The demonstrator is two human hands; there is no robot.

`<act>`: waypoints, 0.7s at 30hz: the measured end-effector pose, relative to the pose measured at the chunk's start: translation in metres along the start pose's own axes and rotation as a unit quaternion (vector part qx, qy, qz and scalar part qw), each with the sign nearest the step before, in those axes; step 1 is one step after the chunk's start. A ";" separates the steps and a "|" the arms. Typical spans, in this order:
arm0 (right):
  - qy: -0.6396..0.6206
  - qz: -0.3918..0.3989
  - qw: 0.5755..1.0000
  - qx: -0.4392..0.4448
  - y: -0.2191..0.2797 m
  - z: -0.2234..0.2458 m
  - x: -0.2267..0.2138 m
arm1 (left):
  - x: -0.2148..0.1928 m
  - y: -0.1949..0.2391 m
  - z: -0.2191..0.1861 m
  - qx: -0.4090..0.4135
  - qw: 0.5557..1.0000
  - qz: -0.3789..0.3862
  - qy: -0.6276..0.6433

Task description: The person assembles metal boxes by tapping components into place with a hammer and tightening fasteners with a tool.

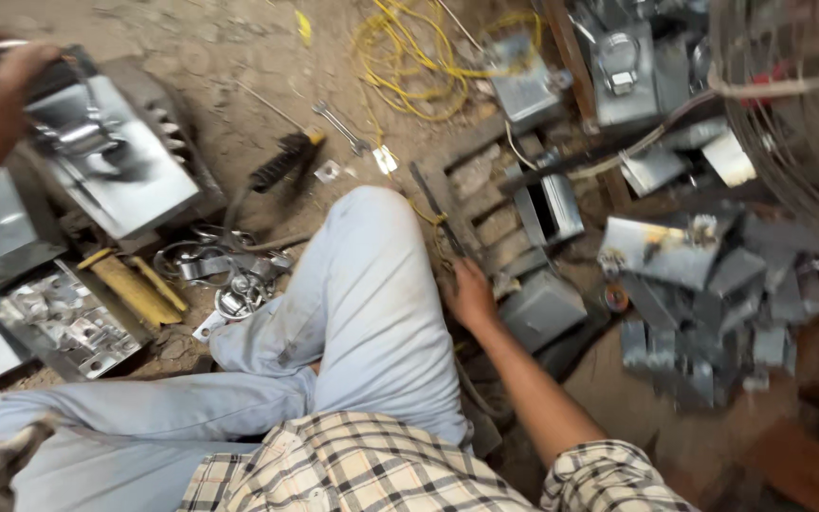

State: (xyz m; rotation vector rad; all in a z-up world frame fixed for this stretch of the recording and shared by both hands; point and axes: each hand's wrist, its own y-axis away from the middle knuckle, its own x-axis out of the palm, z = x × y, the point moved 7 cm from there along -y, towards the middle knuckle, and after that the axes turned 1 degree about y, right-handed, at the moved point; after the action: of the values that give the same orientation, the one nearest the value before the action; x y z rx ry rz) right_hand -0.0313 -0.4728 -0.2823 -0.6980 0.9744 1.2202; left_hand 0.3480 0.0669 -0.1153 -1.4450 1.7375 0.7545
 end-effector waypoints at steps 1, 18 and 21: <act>-0.003 0.001 1.000 -0.015 -0.010 -0.009 0.013 | 0.004 -0.005 -0.005 -0.011 1.000 0.015 -0.013; -0.006 0.222 0.968 0.120 -0.111 -0.030 0.087 | -0.012 -0.017 -0.032 -0.047 0.996 -0.063 -0.036; -0.082 0.137 0.987 -0.011 -0.126 0.002 0.052 | -0.009 -0.015 -0.033 -0.044 0.998 -0.053 -0.013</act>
State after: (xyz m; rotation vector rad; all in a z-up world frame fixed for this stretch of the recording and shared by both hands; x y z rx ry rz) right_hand 0.0942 -0.4776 -0.3351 -0.4803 0.9408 1.5072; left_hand 0.3580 0.0418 -0.0897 -1.5670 1.6116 0.7973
